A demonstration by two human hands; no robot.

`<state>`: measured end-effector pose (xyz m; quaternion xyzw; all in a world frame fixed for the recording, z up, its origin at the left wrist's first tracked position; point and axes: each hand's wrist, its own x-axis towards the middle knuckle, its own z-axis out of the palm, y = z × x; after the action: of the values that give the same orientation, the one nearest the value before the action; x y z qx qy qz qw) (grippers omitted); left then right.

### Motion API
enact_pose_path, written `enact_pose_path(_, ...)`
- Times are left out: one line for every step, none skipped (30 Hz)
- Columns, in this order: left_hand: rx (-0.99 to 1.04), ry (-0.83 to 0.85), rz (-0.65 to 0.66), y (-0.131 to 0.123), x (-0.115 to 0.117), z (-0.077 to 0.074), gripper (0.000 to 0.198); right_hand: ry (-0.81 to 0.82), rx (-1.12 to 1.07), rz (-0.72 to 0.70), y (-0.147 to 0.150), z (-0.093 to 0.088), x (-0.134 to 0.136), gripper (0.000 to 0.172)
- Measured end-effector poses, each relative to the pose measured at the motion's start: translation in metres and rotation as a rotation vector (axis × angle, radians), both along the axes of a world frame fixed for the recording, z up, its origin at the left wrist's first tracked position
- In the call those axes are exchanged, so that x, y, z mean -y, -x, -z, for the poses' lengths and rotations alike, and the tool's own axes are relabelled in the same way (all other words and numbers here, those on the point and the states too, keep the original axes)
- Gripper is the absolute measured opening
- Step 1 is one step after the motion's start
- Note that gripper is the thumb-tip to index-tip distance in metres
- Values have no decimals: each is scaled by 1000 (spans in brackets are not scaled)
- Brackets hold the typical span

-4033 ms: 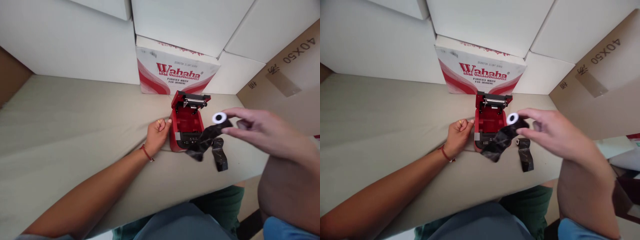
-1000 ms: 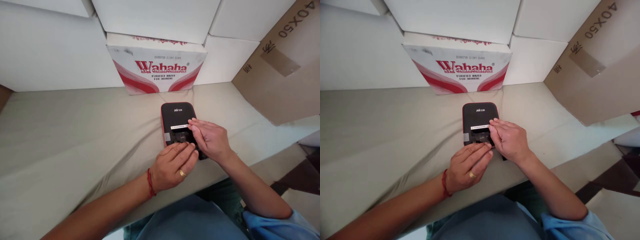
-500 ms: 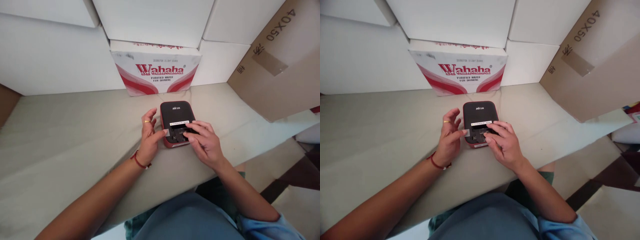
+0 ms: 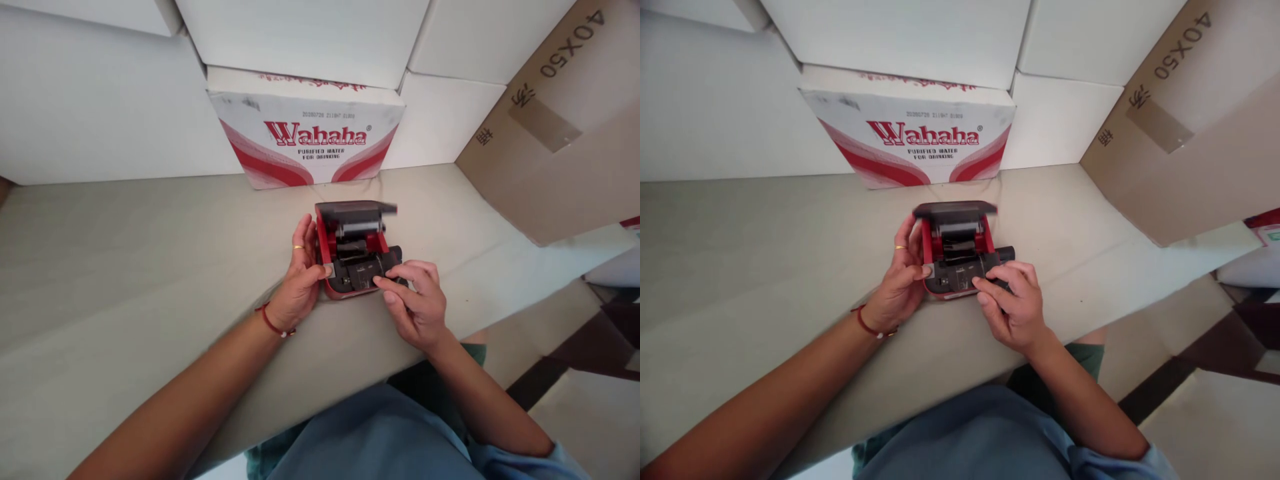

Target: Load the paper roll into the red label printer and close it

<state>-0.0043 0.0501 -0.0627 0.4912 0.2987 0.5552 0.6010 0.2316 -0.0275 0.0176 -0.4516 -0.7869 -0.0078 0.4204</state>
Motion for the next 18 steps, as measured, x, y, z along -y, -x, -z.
enact_pose_path(4, -8, 4, -1, 0, 1, 99, 19, 7, -17, -1, -5, -2, 30)
enact_pose_path(13, -16, 5, -2, 0, 3, 98, 43, 9, -45, -1, -11, -6, 28)
enact_pose_path(25, -25, 3, -2, 0, 4, 97, 75, 9, -79, -2, -19, -11, 28)
enact_pose_path(38, -34, -2, -3, 0, 6, 94, 120, 10, -104, -2, -27, -17, 29)
enact_pose_path(51, -41, -10, -4, -1, 8, 91, 182, 15, -111, -2, -36, -25, 30)
enact_pose_path(62, -41, -23, -5, -2, 10, 86, 260, 35, -101, -1, -46, -34, 32)
enact_pose_path(74, -30, -45, -5, -4, 12, 80, 348, 75, -79, 1, -55, -45, 33)
enact_pose_path(87, -8, -77, -6, -5, 14, 74, 433, 139, -54, 4, -62, -57, 34)
enact_pose_path(103, 23, -115, -7, -7, 16, 67, 503, 226, -33, 9, -68, -69, 33)
enact_pose_path(117, 57, -151, -7, -10, 17, 61, 554, 328, -14, 15, -73, -81, 32)
enact_pose_path(129, 87, -181, -8, -12, 18, 56, 584, 436, 6, 22, -76, -91, 32)
enact_pose_path(139, 109, -202, -9, -14, 19, 52, 600, 541, 32, 31, -77, -101, 33)
enact_pose_path(147, 122, -217, -9, -16, 20, 49, 607, 632, 61, 39, -77, -109, 35)
enact_pose_path(154, 127, -225, -10, -17, 20, 47, 612, 703, 84, 48, -76, -115, 37)
enact_pose_path(161, 131, -231, -11, -18, 20, 46, 618, 752, 98, 55, -74, -120, 37)
enact_pose_path(166, 134, -236, -12, -18, 20, 44, 625, 780, 102, 62, -72, -123, 35)
enact_pose_path(169, 137, -241, -12, -18, 20, 44, 630, 794, 103, 66, -71, -126, 33)
enact_pose_path(171, 139, -248, -13, -18, 20, 43, 634, 799, 107, 69, -69, -127, 30)
